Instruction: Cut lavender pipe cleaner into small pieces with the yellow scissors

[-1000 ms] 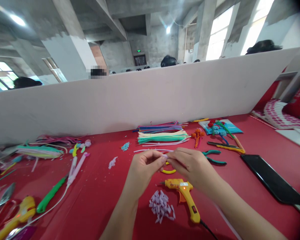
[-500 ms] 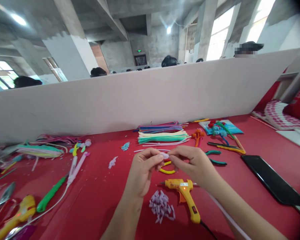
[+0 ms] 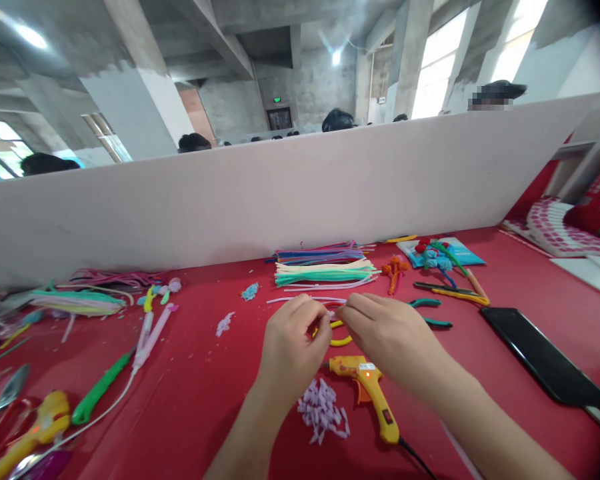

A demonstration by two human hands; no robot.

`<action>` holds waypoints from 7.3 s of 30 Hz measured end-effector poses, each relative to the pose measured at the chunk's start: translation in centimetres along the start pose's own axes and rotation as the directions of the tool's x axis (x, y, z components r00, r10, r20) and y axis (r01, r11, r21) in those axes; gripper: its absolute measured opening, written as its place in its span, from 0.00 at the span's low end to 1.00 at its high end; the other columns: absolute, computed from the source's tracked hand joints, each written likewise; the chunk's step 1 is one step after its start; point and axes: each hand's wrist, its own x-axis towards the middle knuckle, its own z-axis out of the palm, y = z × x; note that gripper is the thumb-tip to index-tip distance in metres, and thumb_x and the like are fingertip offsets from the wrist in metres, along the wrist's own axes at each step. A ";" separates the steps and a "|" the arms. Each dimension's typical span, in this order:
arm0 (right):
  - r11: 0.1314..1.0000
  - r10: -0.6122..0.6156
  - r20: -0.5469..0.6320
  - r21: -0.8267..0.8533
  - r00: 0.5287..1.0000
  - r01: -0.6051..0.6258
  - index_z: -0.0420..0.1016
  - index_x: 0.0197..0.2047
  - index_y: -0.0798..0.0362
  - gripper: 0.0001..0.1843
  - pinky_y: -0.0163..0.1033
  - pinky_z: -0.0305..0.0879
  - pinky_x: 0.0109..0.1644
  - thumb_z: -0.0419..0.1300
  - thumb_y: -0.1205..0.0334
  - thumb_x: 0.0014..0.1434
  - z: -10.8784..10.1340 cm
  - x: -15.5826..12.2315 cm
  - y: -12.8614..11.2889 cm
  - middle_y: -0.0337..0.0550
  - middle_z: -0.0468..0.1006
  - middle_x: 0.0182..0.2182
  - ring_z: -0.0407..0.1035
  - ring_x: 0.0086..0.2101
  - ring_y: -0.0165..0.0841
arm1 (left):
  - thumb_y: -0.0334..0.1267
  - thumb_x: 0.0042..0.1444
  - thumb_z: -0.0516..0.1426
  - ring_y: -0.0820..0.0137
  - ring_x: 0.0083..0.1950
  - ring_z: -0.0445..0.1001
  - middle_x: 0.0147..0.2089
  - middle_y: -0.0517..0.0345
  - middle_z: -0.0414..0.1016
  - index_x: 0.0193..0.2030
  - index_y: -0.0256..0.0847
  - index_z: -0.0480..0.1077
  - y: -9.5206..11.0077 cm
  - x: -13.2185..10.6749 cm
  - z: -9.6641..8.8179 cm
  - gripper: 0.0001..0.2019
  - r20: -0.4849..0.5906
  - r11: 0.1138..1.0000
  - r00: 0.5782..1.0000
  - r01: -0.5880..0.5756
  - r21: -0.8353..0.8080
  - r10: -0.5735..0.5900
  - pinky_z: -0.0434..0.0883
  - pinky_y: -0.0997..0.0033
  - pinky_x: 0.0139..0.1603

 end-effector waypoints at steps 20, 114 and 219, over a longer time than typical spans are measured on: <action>0.813 0.107 -0.040 0.578 0.993 -0.064 0.65 0.32 0.55 0.06 0.30 0.55 0.30 0.48 0.65 0.55 1.4 1.0 0.6 0.38 0.67 0.26 0.59 0.27 0.24 | 0.33 0.44 0.55 0.78 0.22 0.58 0.20 0.64 0.62 0.23 0.37 0.64 -0.8 0.3 0.8 0.03 0.068 0.527 0.917 0.285 -0.801 -0.393 0.57 0.78 0.24; 0.997 0.075 -0.082 -0.001 0.994 -0.075 0.67 0.25 0.56 0.09 0.35 0.49 0.31 0.49 0.69 0.53 1.9 0.5 0.2 0.41 0.65 0.23 0.57 0.26 0.29 | 0.31 0.54 0.46 0.70 0.33 0.63 0.30 0.54 0.67 0.29 0.38 0.66 -0.9 0.2 1.3 0.09 0.044 0.994 0.994 -0.101 0.028 0.100 0.60 0.70 0.34; 0.707 -0.026 0.294 0.681 0.956 -0.190 0.70 0.31 0.53 0.11 0.31 0.58 0.32 0.51 0.57 0.54 -0.8 0.4 3.9 0.39 0.68 0.28 0.61 0.29 0.26 | 0.35 0.46 0.56 0.79 0.22 0.63 0.25 0.58 0.69 0.33 0.36 0.68 -0.2 0.2 0.6 0.07 0.430 0.495 0.893 0.436 -0.752 -0.134 0.61 0.78 0.23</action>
